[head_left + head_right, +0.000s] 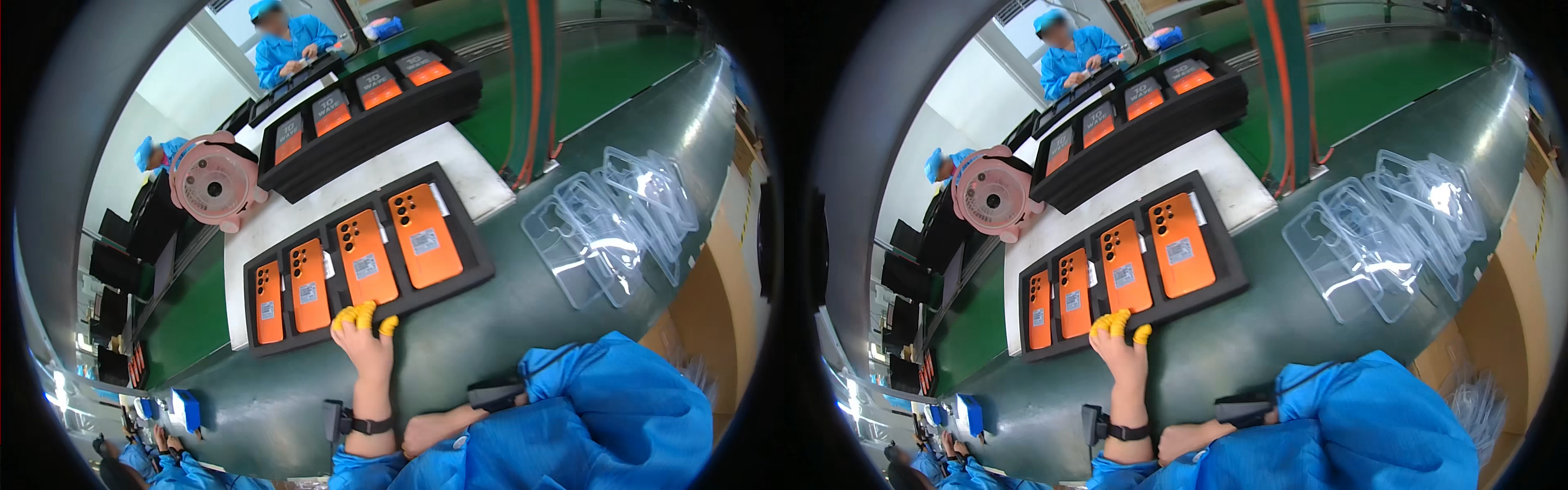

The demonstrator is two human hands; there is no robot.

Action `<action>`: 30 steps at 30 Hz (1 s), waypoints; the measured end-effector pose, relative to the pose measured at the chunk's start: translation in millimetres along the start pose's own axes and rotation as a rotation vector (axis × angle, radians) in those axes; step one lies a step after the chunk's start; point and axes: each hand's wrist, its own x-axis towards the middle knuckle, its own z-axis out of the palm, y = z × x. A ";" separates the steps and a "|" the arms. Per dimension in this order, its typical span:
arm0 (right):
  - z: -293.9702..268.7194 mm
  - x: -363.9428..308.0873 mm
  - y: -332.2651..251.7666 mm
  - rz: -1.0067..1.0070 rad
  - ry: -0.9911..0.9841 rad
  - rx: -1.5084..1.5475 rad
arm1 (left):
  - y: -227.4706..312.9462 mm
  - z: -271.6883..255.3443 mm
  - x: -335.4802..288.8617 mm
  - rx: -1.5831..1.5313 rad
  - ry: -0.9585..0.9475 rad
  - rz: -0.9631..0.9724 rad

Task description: Putting smartphones into clear plastic protective cases on an assembly line.

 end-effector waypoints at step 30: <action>-131.3 -131.2 -119.6 0.814 1.033 -0.357 | -82.1 -92.9 32.4 0.470 -0.369 -0.681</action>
